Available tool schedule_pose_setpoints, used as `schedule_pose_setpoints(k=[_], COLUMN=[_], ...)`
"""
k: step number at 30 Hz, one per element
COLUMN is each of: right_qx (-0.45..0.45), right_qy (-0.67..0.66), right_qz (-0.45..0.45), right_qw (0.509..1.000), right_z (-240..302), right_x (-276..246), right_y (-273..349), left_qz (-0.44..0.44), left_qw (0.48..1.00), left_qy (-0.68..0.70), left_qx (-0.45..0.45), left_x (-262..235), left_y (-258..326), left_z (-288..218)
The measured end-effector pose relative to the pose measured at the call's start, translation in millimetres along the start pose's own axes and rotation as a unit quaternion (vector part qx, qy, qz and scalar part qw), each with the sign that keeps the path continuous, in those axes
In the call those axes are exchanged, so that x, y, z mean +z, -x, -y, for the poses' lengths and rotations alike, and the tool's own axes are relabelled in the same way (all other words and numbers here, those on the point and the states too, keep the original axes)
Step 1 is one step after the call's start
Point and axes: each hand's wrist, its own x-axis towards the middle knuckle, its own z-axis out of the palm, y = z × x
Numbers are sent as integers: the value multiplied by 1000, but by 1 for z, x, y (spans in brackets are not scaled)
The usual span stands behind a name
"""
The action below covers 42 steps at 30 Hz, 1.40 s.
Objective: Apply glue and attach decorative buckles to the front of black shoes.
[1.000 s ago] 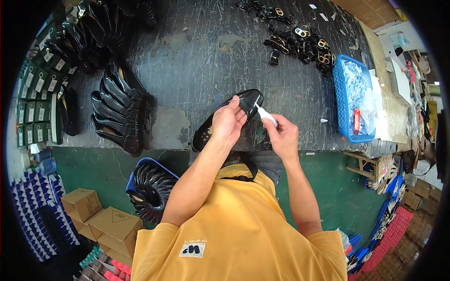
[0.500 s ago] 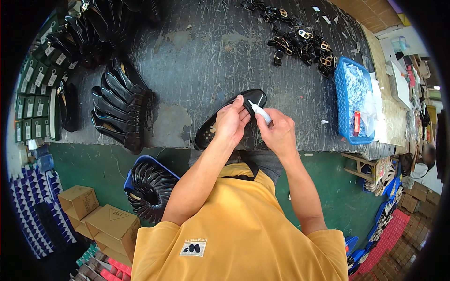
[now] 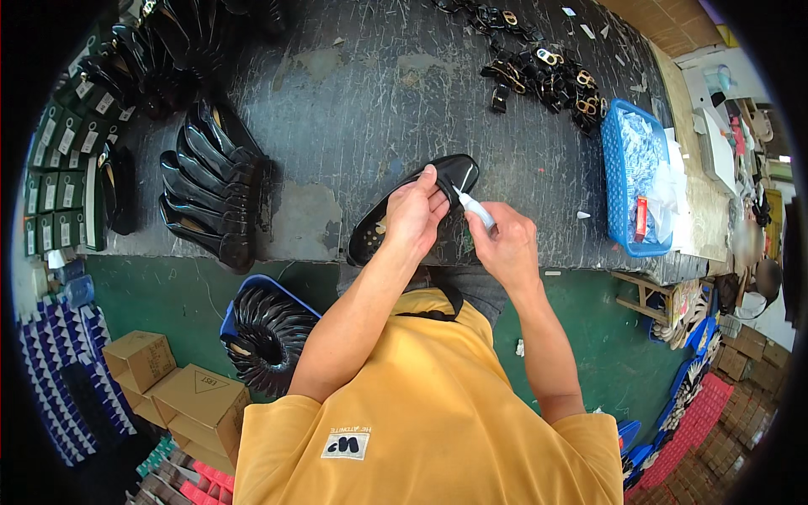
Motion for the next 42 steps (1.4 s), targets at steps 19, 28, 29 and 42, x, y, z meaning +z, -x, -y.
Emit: schedule_pose_setpoints(k=[19, 28, 29, 42], right_qx=[159, 105, 104, -16], right_qy=[-520, -571, -573, -4], right_qz=[-76, -75, -70, -132], right_qw=[836, 811, 810, 991], right_z=[-90, -91, -84, -111], right_x=[-42, -72, -69, -14], right_y=[-68, -97, -98, -107], left_qz=[34, 28, 25, 26], left_qw=[999, 999, 1000, 1000], left_qy=[-7, -17, -15, -4], left_qx=[-13, -12, -9, -4], left_x=[-7, -3, -4, -7], left_y=[-5, -2, -3, -3], left_z=[-1, -3, -2, -1])
